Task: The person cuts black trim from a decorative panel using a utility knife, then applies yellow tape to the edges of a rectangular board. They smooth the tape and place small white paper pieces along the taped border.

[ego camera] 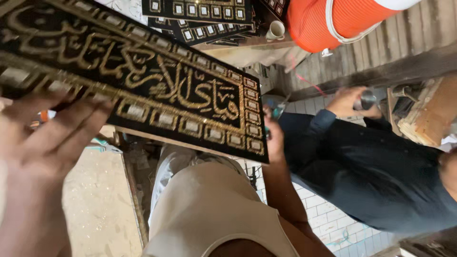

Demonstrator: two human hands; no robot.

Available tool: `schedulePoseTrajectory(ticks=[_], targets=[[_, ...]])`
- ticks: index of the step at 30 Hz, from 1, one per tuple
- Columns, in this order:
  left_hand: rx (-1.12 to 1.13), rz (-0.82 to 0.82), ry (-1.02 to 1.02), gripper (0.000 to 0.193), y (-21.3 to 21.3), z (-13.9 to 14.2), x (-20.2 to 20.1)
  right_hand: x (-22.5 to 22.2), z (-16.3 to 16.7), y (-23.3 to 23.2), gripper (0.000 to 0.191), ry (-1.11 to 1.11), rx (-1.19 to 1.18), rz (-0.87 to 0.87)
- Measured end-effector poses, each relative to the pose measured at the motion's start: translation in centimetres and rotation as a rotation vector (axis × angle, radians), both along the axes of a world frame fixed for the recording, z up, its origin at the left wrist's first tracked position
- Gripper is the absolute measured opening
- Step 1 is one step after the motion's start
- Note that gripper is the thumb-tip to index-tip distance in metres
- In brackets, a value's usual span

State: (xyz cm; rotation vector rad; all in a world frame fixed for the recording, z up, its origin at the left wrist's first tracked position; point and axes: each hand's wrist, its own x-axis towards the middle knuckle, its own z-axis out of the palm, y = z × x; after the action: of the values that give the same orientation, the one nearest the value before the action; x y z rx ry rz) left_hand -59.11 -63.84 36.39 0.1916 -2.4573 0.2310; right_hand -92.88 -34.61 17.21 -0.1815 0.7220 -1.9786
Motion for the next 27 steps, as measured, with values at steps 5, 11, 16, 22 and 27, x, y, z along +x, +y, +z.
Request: schedulePoseTrajectory(ticks=[5,11,16,22,27], targets=[[-0.165,-0.173,0.253,0.016,-7.0,-3.4,-6.8,-2.3,3.4,-5.1,0.057,-0.339,-0.076,0.021],[-0.166,0.086,0.39,0.039,-20.0,-10.1,-17.6,-5.0,2.3,-11.4,0.036,-0.005,0.199,-0.193],[0.551,0.081,0.283,0.027,-29.1,-15.4,-26.0,-6.7,-0.4,-18.5,0.023,0.287,0.537,-0.281],[0.975,-0.21,0.214,0.1,-27.5,-21.0,-31.1,-13.9,-2.1,-24.4,0.022,0.207,0.573,-0.612],[1.686,-0.019,0.145,0.089,-27.2,-20.6,-31.4,-24.3,-3.2,-31.6,0.017,0.135,0.728,-0.57]])
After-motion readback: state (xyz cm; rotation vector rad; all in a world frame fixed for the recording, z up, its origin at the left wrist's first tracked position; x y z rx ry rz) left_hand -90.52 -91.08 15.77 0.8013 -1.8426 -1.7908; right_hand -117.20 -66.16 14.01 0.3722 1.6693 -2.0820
